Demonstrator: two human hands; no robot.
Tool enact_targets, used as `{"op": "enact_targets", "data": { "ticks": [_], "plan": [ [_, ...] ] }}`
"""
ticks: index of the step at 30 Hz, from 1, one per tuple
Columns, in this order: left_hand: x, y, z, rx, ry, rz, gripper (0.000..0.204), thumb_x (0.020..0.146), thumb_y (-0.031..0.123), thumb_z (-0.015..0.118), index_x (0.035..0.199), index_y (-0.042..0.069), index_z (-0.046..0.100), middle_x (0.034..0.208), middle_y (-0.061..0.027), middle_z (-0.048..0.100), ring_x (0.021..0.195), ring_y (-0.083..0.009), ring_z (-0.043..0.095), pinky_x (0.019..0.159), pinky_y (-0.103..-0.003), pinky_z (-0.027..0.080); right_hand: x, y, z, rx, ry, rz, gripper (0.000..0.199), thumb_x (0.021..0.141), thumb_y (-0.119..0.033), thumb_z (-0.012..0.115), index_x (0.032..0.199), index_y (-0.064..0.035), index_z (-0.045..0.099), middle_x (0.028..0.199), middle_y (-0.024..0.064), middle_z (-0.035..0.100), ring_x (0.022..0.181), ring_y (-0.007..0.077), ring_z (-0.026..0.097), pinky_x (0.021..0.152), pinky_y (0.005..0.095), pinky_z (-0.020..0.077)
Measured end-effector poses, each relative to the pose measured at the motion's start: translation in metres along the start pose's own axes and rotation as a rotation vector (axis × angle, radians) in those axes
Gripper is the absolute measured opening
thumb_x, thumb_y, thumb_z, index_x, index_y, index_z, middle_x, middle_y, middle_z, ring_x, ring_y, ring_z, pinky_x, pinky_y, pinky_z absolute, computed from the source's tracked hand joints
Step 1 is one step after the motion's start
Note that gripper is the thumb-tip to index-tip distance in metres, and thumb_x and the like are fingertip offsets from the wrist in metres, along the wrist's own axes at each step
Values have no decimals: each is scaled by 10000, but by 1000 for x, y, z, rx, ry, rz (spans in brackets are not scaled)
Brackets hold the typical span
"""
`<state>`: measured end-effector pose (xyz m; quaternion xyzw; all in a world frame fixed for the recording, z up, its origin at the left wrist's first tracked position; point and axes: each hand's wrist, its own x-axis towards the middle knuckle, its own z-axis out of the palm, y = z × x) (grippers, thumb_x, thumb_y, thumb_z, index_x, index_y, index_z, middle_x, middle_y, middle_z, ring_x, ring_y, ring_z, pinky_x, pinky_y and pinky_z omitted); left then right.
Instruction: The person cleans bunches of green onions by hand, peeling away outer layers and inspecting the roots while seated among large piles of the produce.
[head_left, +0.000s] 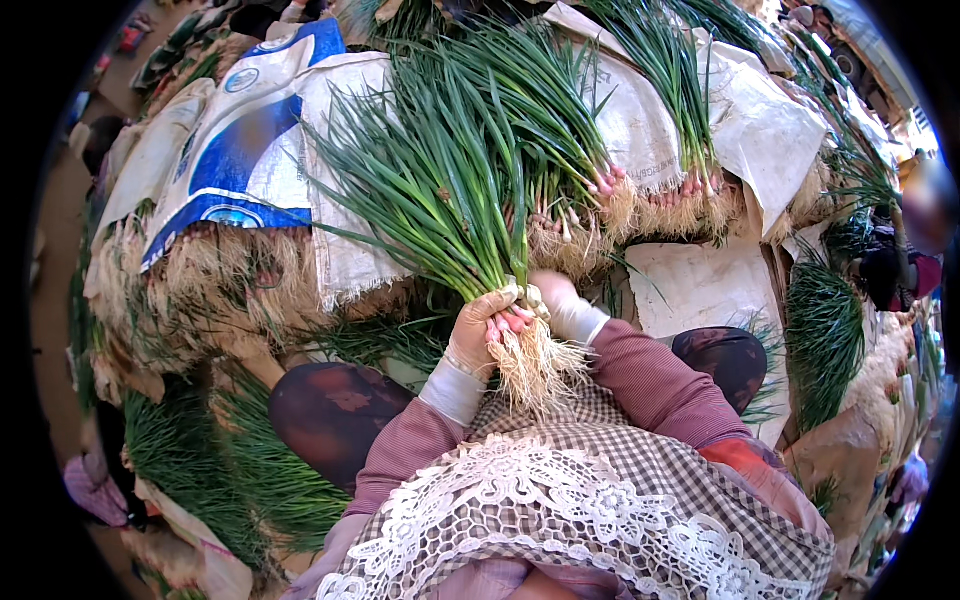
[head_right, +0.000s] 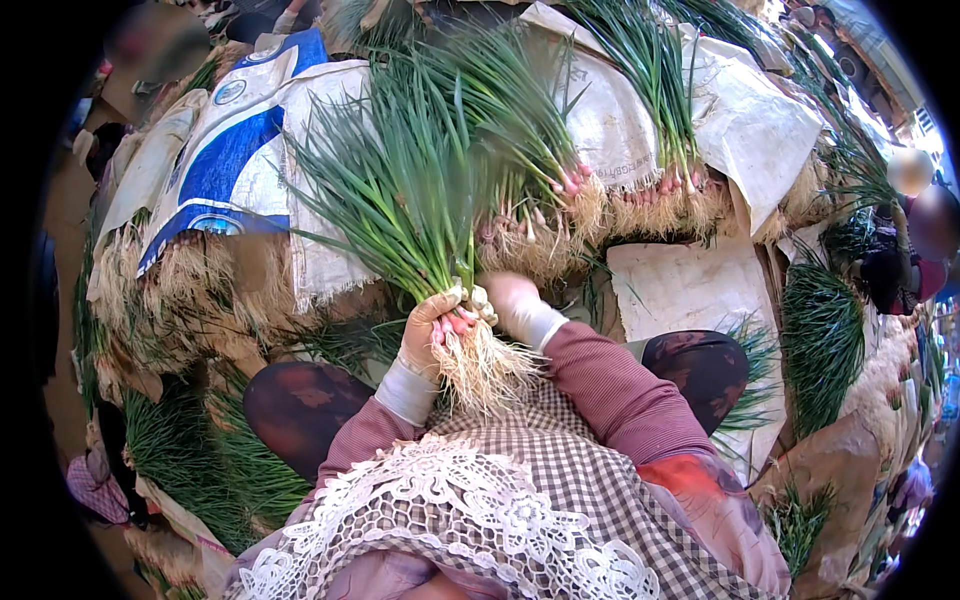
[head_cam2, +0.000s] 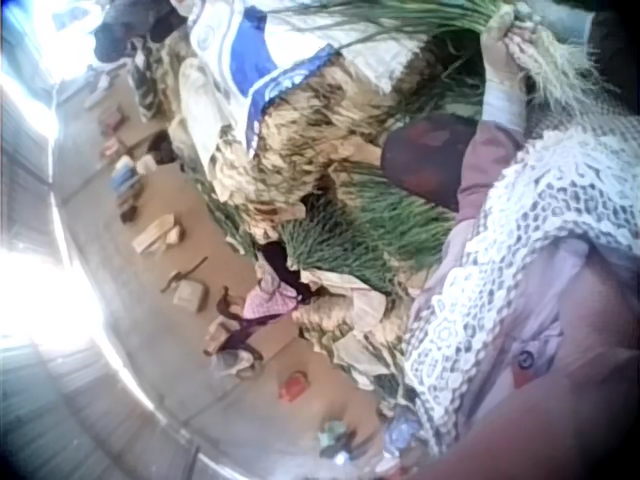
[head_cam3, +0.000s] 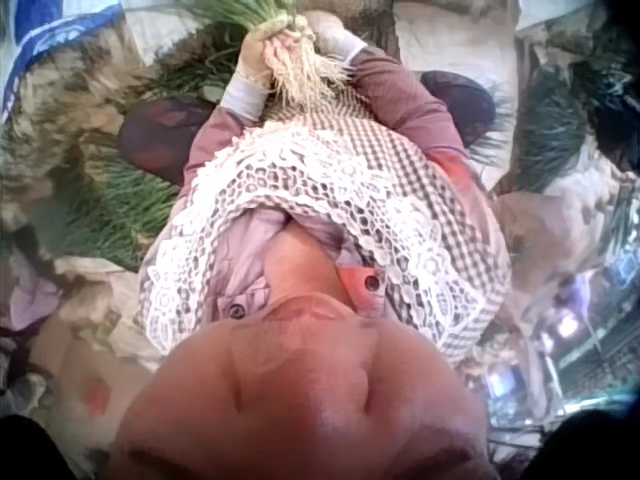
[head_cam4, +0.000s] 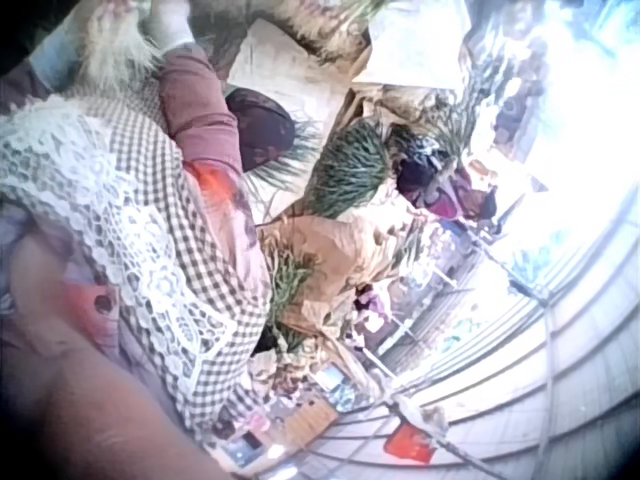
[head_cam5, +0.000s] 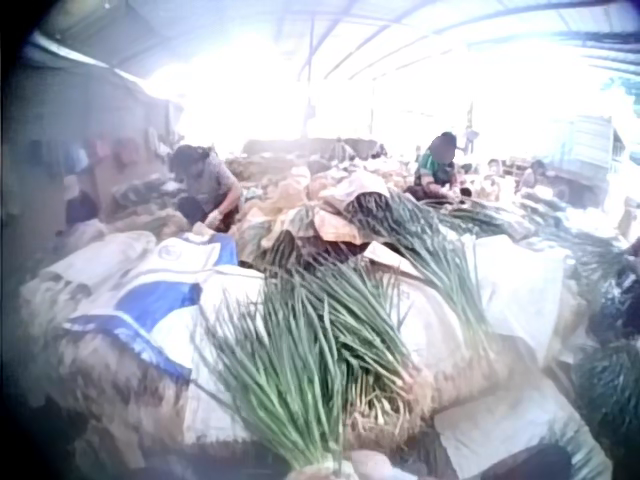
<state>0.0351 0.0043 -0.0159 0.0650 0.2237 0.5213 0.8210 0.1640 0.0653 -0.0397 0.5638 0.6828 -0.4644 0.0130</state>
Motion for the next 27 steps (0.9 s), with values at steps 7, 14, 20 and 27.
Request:
{"op": "enact_targets", "data": {
  "ticks": [7,14,20,27],
  "plan": [
    [6,-6,3,308,135,-39,184,785,93,483,820,-78,545,619,-126,567,606,-207,578,613,-282,494,-19,20,-47,879,-169,-50,233,808,-285,468,788,-64,536,578,-2,482,522,82,465,494,191,395],
    [13,-13,1,11,69,-20,175,788,96,470,866,-52,521,794,-154,572,776,-258,569,736,-372,467,-23,-21,-38,367,388,-162,197,812,-195,474,915,-37,533,641,73,538,579,216,533,566,285,448],
    [8,-1,-3,-57,-95,87,243,761,173,504,917,-14,506,845,-135,528,781,-258,524,693,-386,472,-12,32,-16,-552,-284,-56,280,768,-269,482,929,-74,602,959,104,576,854,253,552,757,339,430],
    [10,-2,8,-109,-268,-118,590,713,177,518,1194,-85,299,810,-142,547,778,-261,528,674,-348,468,-10,-21,-133,-235,644,118,162,829,-208,439,914,-155,566,828,73,597,685,182,564,679,315,458]
  ]
}}
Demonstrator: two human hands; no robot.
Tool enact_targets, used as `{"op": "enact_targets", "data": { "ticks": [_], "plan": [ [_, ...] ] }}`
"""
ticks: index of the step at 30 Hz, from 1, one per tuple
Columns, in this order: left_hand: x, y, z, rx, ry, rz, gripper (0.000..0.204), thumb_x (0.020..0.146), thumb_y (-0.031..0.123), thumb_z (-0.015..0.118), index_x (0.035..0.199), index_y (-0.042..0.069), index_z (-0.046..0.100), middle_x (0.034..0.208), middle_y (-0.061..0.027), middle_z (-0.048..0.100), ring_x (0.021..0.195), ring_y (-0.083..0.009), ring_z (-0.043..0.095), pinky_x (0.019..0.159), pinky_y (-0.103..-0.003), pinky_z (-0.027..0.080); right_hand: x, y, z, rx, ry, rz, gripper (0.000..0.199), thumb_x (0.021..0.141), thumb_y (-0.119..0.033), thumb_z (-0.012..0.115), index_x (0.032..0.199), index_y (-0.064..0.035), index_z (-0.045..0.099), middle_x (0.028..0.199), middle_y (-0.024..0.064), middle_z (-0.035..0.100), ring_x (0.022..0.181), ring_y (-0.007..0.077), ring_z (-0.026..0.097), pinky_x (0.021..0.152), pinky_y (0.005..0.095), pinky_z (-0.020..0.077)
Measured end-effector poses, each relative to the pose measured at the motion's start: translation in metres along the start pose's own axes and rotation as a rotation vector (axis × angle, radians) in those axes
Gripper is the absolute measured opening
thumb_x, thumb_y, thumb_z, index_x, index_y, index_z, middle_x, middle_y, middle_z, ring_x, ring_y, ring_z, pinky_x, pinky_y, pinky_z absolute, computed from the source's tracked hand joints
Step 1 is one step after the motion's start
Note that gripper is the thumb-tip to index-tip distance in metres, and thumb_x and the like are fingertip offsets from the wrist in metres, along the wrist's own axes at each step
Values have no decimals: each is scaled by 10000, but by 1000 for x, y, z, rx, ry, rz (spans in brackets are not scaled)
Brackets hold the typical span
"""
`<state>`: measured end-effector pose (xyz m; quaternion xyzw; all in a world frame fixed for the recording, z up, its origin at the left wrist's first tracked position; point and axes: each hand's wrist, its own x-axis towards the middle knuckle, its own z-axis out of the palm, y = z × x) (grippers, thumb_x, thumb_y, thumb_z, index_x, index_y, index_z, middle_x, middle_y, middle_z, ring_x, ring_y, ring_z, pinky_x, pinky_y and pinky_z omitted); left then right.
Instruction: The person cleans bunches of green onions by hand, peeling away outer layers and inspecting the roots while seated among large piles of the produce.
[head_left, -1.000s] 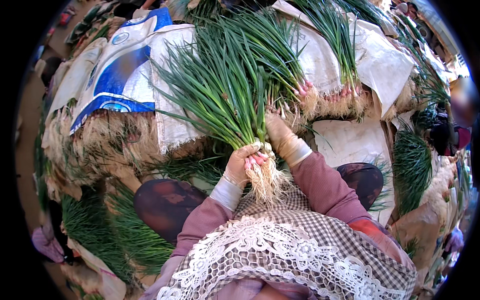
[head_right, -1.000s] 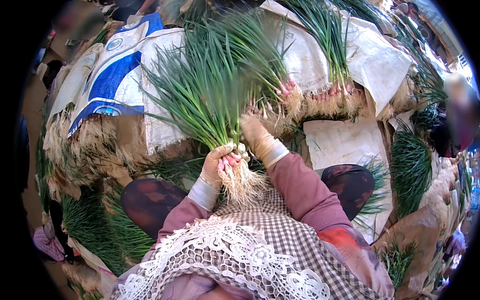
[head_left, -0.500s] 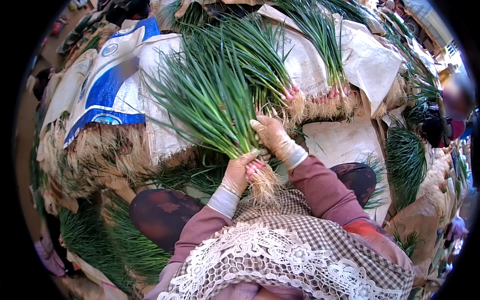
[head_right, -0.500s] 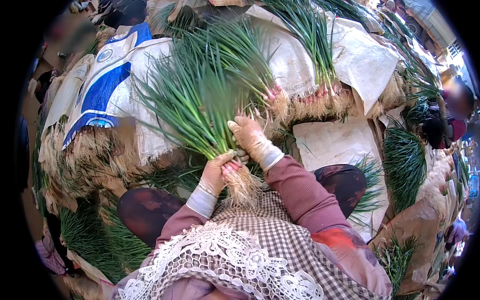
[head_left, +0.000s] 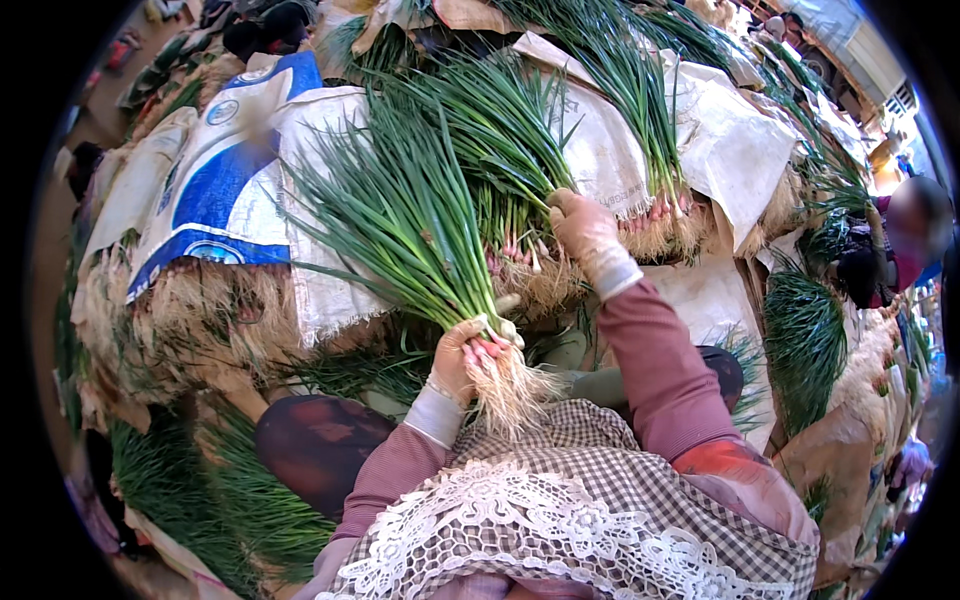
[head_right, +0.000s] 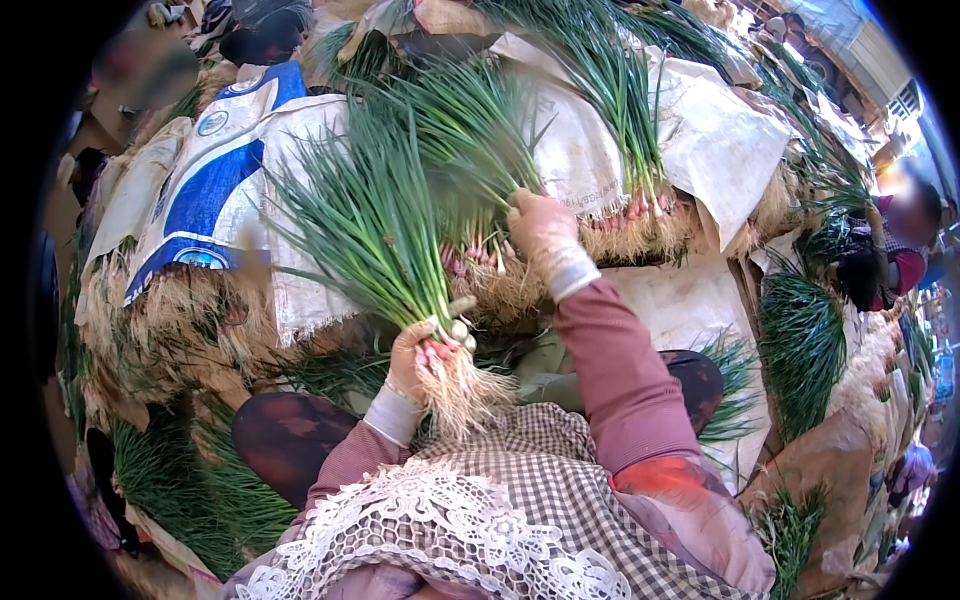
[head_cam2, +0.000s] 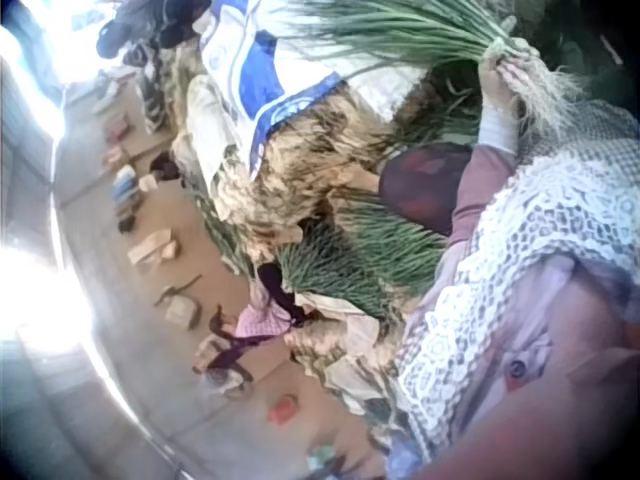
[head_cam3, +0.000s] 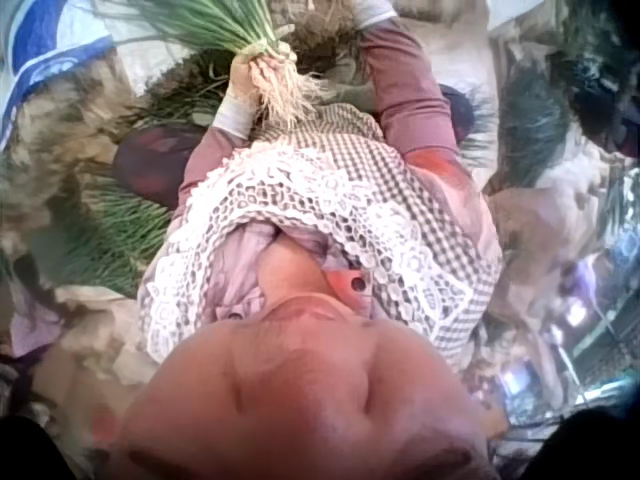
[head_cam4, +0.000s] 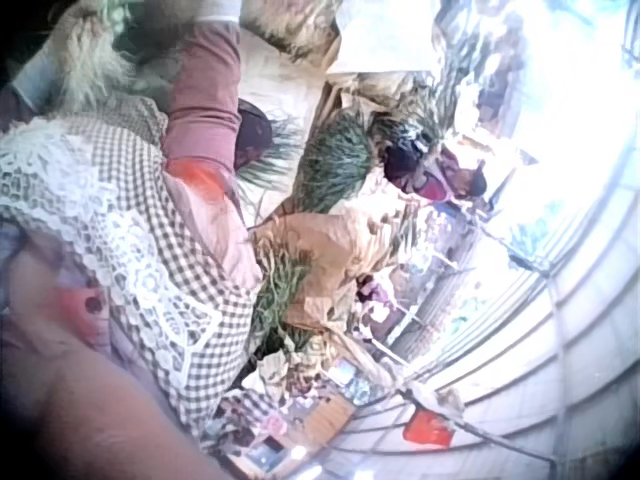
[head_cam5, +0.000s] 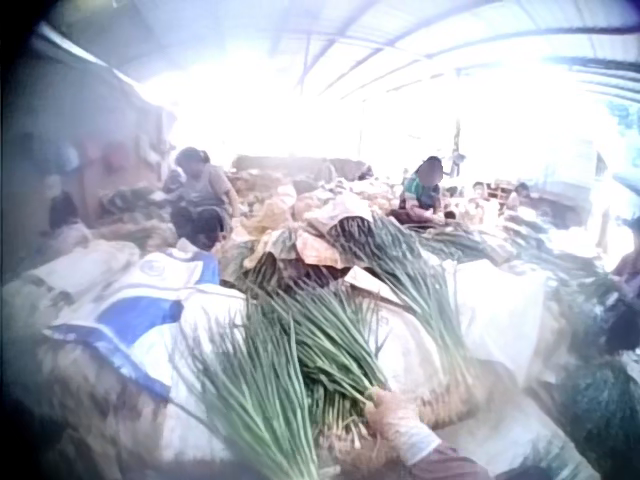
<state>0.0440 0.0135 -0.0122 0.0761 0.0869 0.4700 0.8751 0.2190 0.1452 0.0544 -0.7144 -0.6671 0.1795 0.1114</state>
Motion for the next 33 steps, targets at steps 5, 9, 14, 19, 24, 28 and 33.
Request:
{"op": "enact_targets", "data": {
  "ticks": [5,9,14,19,24,28,33],
  "plan": [
    [2,-4,-3,85,-24,65,404,731,176,491,1032,-92,457,750,-135,540,717,-249,538,740,-381,439,6,3,-28,-179,-344,-46,282,789,-297,488,931,-71,577,909,122,583,830,244,555,778,337,415],
    [4,12,-2,96,194,139,365,747,121,416,1017,-122,448,991,-212,529,964,-278,506,855,-373,397,-37,-16,-23,-16,-323,-212,220,780,-286,502,844,-85,564,725,94,572,704,218,548,649,337,425],
    [6,8,-19,420,454,5,278,774,119,430,934,-102,483,886,-204,548,826,-271,551,796,-386,434,-81,11,34,93,-451,-540,291,823,-353,429,761,-89,535,538,34,493,440,147,434,439,276,378],
    [3,4,-2,-3,221,47,225,754,135,467,873,-53,502,799,-165,542,795,-274,534,781,-390,423,-49,6,65,1221,-806,73,279,860,-285,398,746,-69,533,489,-41,398,396,48,318,366,203,287],
    [3,4,11,4,124,136,206,725,144,504,854,-15,522,769,-148,543,706,-283,529,701,-398,446,-35,-23,126,1292,-319,-242,176,820,-205,450,775,-65,546,631,52,566,540,158,535,515,269,440],
    [-4,9,17,-71,63,185,192,745,130,490,866,-18,494,756,-156,534,703,-285,530,703,-431,446,-55,-14,92,-202,-496,-223,235,740,-264,511,863,-74,575,861,124,589,791,279,570,689,382,442],
    [-5,9,5,38,139,80,381,755,180,475,1073,-28,442,847,-138,544,775,-271,536,641,-383,482,-56,-21,39,-231,-676,-401,315,807,-280,443,1032,-77,528,986,132,557,888,276,539,812,353,407]
  ]
}}
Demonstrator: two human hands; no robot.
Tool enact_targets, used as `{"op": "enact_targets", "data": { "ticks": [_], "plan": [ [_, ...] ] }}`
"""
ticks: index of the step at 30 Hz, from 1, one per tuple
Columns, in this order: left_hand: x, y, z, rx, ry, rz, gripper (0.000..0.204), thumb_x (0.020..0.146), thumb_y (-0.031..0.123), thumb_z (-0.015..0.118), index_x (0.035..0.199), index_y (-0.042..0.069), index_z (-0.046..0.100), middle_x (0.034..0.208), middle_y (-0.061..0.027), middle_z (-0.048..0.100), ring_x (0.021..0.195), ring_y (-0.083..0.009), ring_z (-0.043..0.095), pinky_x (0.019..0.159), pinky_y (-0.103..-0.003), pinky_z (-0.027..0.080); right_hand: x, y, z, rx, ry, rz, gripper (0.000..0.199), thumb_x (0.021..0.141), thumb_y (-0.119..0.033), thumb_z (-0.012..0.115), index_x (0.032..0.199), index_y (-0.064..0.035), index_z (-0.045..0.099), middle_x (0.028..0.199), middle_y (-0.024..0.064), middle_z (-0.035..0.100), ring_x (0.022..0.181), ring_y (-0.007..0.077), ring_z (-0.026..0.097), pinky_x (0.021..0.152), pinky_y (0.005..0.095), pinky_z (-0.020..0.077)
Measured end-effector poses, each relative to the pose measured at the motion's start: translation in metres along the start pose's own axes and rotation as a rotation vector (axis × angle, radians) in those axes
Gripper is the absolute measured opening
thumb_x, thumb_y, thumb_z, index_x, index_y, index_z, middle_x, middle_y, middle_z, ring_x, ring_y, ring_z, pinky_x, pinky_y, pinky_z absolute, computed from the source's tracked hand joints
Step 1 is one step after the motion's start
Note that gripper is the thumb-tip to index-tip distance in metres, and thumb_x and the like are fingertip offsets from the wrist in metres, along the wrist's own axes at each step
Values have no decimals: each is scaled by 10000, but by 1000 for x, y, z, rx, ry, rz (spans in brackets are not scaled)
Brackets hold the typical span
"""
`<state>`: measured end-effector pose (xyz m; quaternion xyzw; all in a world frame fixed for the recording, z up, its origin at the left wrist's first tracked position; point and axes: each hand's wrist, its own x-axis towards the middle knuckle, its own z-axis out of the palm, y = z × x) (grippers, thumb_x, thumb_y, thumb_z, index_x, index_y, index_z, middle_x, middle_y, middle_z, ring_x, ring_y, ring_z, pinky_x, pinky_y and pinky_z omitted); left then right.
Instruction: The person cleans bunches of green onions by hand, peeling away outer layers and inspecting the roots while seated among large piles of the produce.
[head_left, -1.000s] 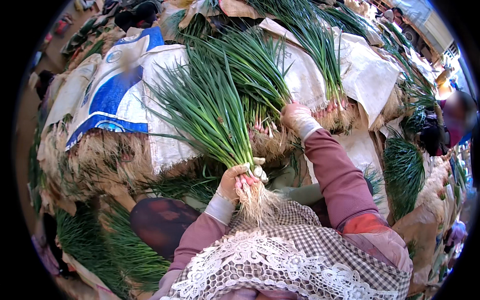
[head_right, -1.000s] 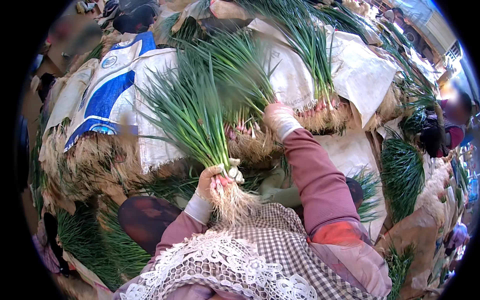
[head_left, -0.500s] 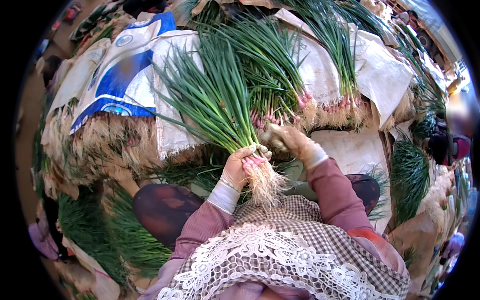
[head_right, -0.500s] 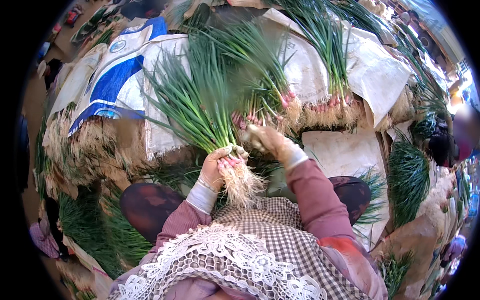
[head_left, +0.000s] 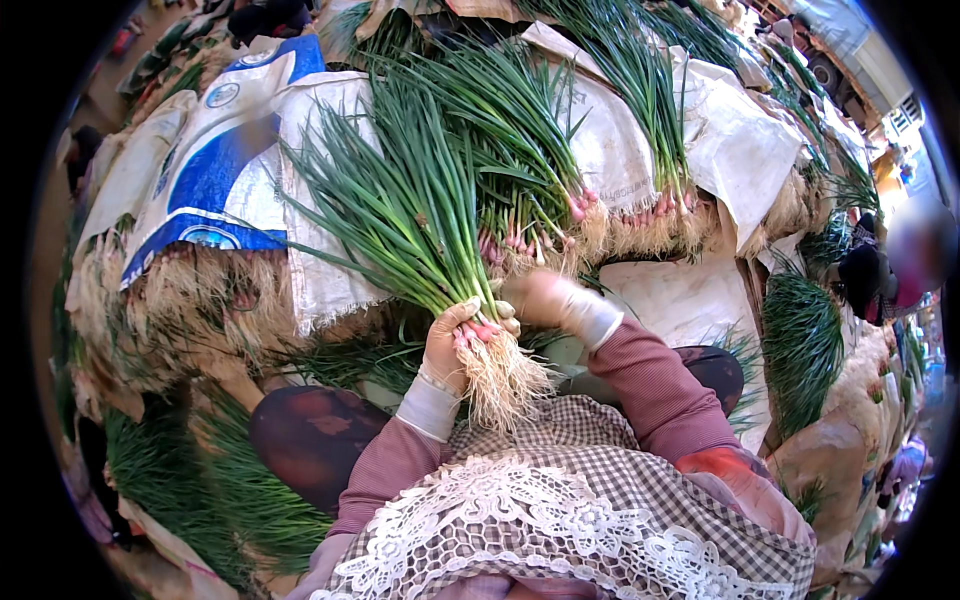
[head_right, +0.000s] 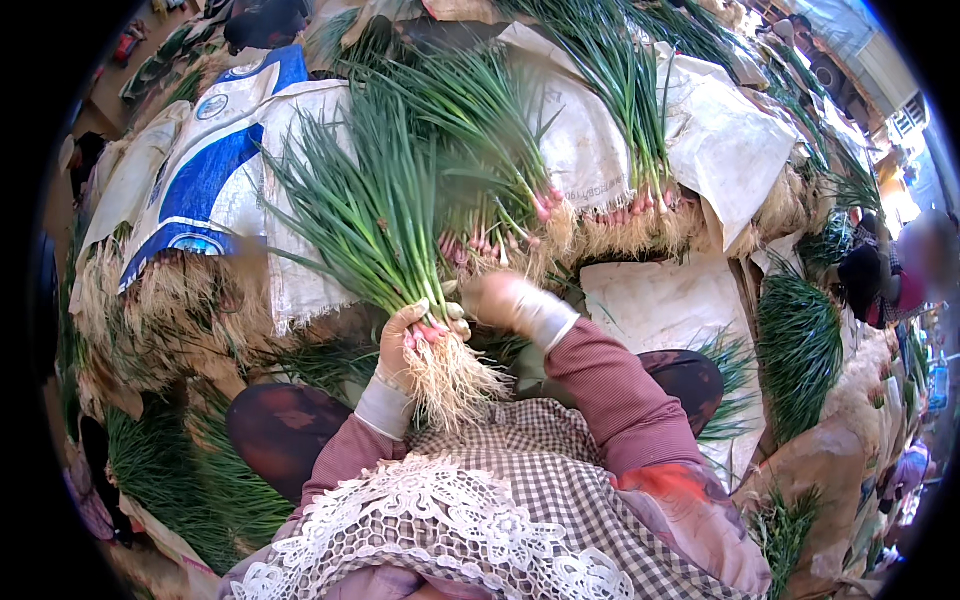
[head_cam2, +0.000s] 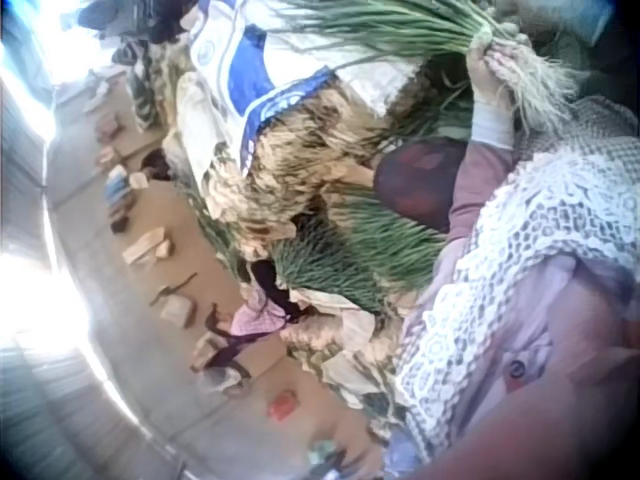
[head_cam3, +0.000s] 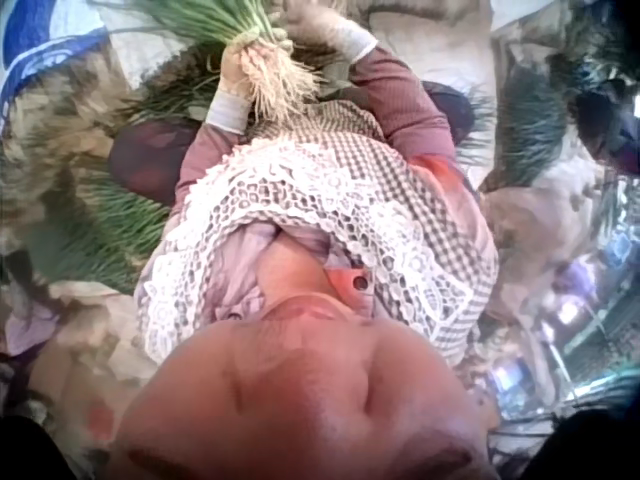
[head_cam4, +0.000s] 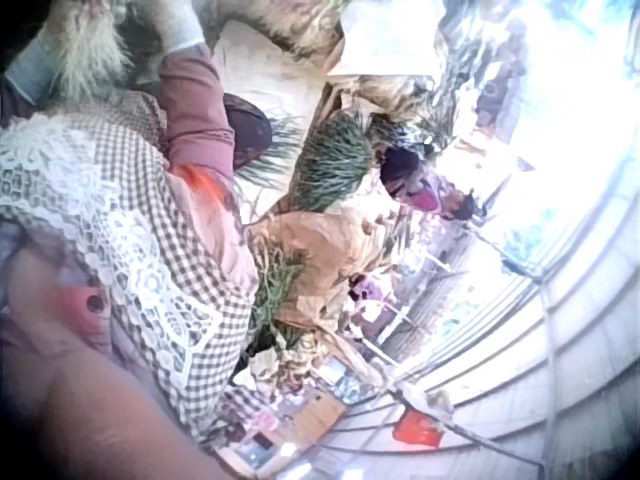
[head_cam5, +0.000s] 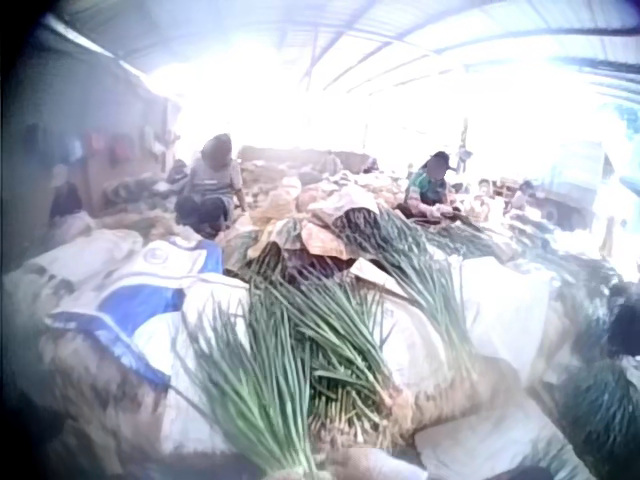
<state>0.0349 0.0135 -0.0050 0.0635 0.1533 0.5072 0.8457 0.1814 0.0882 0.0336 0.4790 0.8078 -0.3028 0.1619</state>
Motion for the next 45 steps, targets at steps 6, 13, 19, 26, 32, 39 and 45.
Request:
{"op": "enact_targets", "data": {
  "ticks": [6,13,19,26,32,39,45],
  "plan": [
    [1,6,22,39,-218,87,405,743,183,482,1069,-54,440,730,-86,530,738,-219,533,720,-351,438,12,80,-59,-149,483,535,223,800,-289,491,875,-84,538,751,74,587,620,175,551,604,319,444],
    [10,7,11,-51,-48,116,329,717,89,465,1008,-64,451,1038,-246,497,1020,-357,462,898,-460,355,-17,52,-59,600,370,143,162,761,-211,541,805,-56,549,707,75,581,607,166,545,567,312,448],
    [13,1,-18,119,43,-124,390,753,135,431,1056,-110,431,924,-219,547,872,-273,544,796,-390,442,-38,7,7,77,125,-272,193,795,-261,489,794,-75,540,601,20,530,555,99,511,538,247,431],
    [2,3,1,168,-42,-71,454,739,188,433,1073,-118,411,1012,-237,514,888,-299,535,834,-388,417,20,14,32,1001,391,-356,281,854,-254,406,773,-38,567,613,25,531,517,79,450,481,208,383],
    [-2,5,14,97,-68,31,325,711,178,496,934,-57,501,856,-177,549,750,-275,543,760,-368,427,48,-4,36,644,421,-18,234,822,-242,440,875,-45,554,755,74,596,684,179,560,632,314,437],
    [3,6,5,125,-31,51,339,733,192,473,947,-68,509,925,-200,534,924,-321,505,881,-419,365,18,47,-15,362,552,57,288,810,-316,447,957,-97,562,955,114,566,897,245,538,796,355,417],
    [7,1,6,40,-18,-6,431,714,185,473,1026,-111,453,996,-233,515,946,-313,504,871,-420,387,3,109,-83,-12,501,585,256,782,-311,526,898,-89,583,731,57,577,661,148,534,652,330,444]
  ]
}}
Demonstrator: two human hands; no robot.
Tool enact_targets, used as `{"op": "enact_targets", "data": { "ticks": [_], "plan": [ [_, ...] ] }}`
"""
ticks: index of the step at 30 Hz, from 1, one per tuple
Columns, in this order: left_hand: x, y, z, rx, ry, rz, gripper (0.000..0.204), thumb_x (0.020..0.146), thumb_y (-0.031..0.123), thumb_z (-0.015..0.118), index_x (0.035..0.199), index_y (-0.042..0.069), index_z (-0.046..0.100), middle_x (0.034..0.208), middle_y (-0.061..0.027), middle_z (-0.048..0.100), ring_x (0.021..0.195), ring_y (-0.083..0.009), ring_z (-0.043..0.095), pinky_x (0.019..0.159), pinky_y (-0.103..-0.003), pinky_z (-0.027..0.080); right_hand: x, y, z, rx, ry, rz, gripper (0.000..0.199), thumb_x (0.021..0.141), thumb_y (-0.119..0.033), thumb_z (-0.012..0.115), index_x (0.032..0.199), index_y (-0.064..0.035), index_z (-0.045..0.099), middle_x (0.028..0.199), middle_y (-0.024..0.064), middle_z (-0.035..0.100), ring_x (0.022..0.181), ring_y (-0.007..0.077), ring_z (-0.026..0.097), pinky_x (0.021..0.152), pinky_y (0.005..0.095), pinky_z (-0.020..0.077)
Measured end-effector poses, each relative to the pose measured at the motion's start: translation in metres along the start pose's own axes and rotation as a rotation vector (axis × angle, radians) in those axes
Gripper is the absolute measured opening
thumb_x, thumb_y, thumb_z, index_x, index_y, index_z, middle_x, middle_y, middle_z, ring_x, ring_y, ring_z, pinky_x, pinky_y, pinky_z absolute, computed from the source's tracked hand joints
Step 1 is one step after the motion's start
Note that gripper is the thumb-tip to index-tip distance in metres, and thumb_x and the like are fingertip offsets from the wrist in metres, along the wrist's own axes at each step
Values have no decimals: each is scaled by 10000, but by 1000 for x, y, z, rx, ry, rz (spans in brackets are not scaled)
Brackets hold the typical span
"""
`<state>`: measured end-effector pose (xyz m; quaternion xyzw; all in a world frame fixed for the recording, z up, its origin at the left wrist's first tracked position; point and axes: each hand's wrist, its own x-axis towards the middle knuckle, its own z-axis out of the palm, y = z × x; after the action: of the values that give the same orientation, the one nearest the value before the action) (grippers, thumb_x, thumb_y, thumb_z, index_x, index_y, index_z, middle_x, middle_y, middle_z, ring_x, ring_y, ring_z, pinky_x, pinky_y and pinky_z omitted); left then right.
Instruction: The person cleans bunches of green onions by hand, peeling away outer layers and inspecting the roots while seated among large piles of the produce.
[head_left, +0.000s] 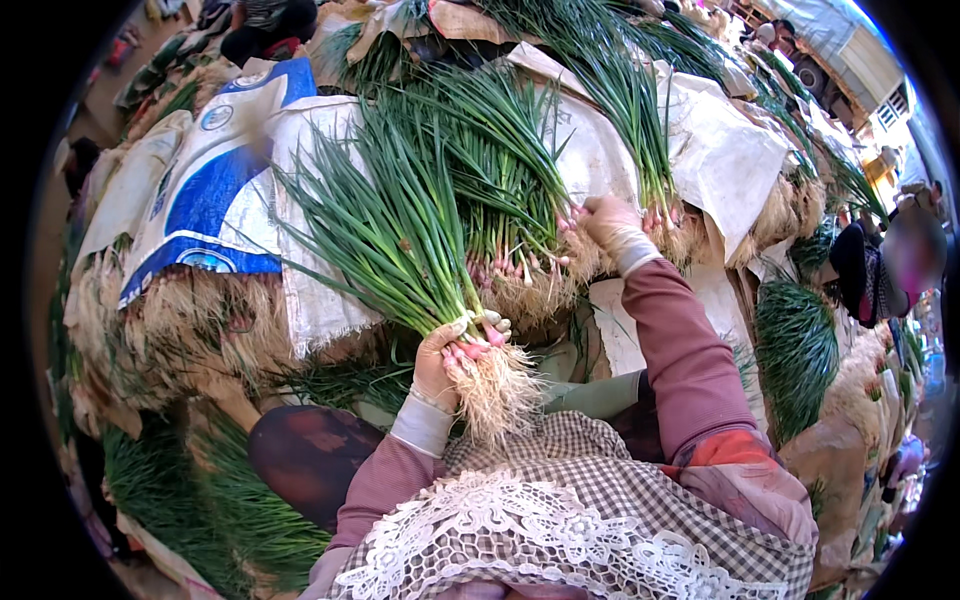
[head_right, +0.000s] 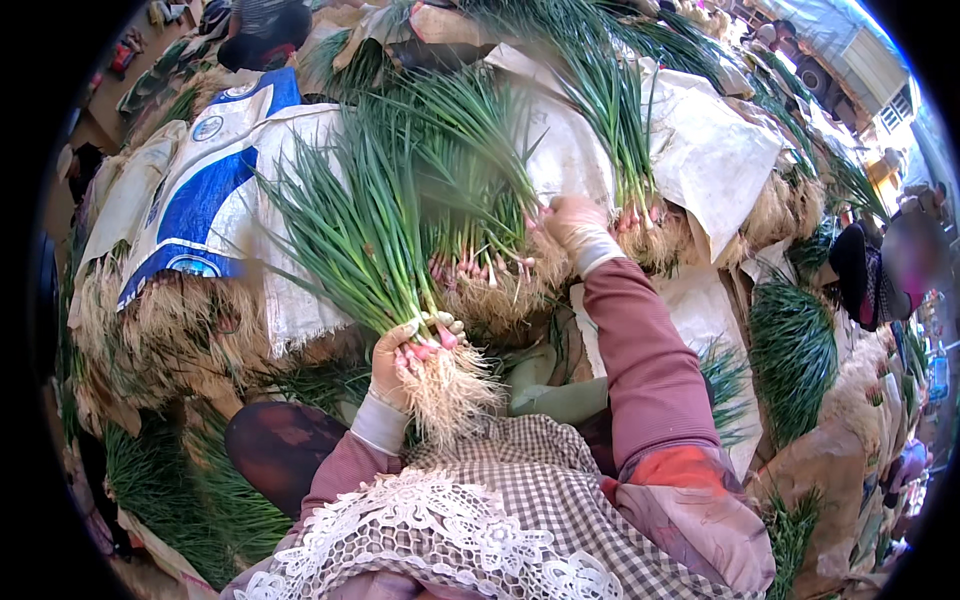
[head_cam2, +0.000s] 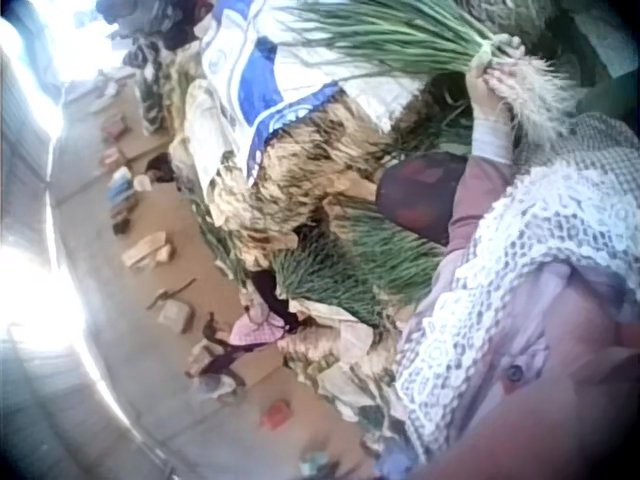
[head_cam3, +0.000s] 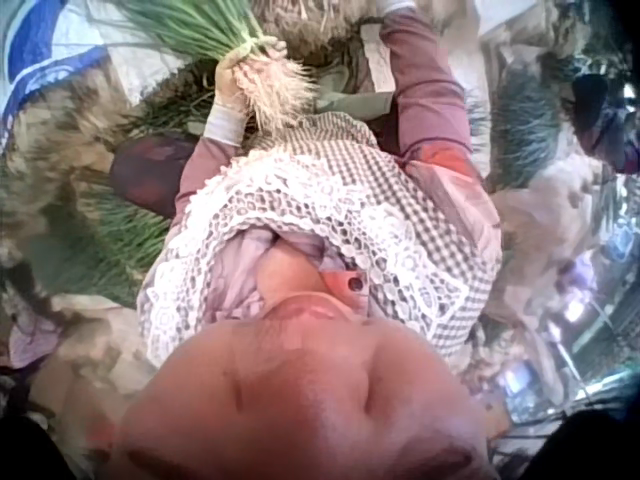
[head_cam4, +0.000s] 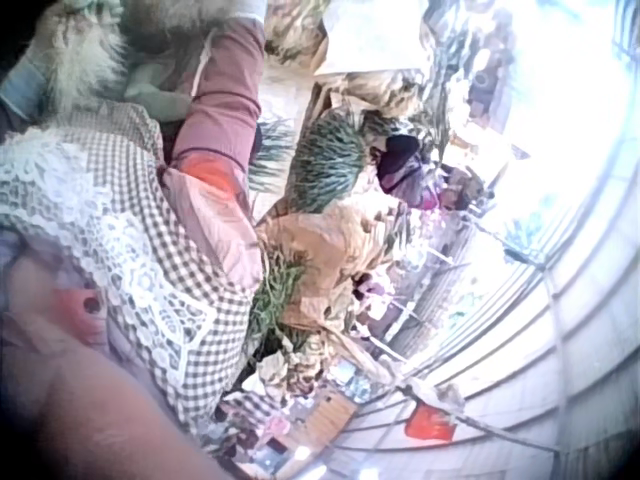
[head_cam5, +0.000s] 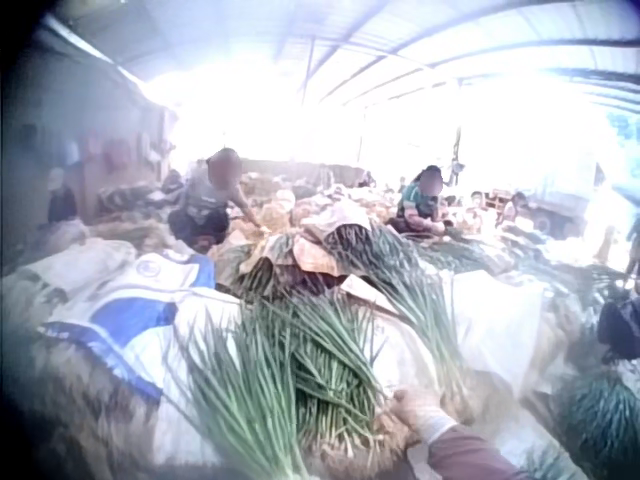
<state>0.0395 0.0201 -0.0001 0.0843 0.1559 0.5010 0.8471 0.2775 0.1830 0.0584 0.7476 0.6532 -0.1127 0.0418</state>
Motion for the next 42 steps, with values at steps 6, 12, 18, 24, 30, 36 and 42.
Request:
{"op": "enact_targets", "data": {
  "ticks": [6,12,18,24,30,36,42],
  "plan": [
    [-4,4,13,-30,16,98,470,697,194,497,1057,-103,438,1020,-229,507,955,-314,503,879,-417,381,-15,13,-17,1230,-117,-438,289,822,-279,491,846,-1,567,754,65,587,668,124,535,606,248,447],
    [0,2,12,-116,-47,145,470,700,184,493,1027,-148,428,1035,-287,478,1023,-349,459,949,-412,310,-83,-13,-8,1459,-426,-427,267,861,-240,416,927,-8,529,750,49,573,669,113,538,643,212,436],
    [4,-4,-31,-3,21,122,436,732,176,451,1036,-137,434,924,-222,541,784,-242,569,760,-338,469,-135,-43,82,1221,-318,-695,271,858,-272,424,869,-32,547,691,15,520,659,79,488,624,193,404],
    [-10,0,0,13,-24,96,337,753,109,433,1005,-112,466,818,-188,569,702,-232,585,713,-328,490,-112,-56,65,1183,-419,-288,300,819,-286,467,940,-16,516,677,21,522,578,97,446,544,208,380],
    [-7,-8,-8,158,56,35,355,733,126,443,1000,-108,469,815,-192,564,700,-245,577,687,-346,490,-88,-74,58,681,-227,-277,393,765,-281,554,965,54,502,773,192,579,666,204,586,613,294,458],
    [-7,-9,-11,64,115,13,342,742,117,442,993,-113,474,771,-191,572,665,-269,582,723,-387,479,-98,-65,60,1479,-553,99,223,767,-150,528,877,40,486,663,91,550,480,142,542,400,238,464],
    [-3,-8,-55,-115,-141,-91,344,741,93,428,1011,-120,447,881,-271,539,873,-360,533,824,-454,418,-97,-71,83,1557,-510,72,138,782,-128,448,844,-15,499,604,36,490,440,111,457,359,225,400]
  ]
}}
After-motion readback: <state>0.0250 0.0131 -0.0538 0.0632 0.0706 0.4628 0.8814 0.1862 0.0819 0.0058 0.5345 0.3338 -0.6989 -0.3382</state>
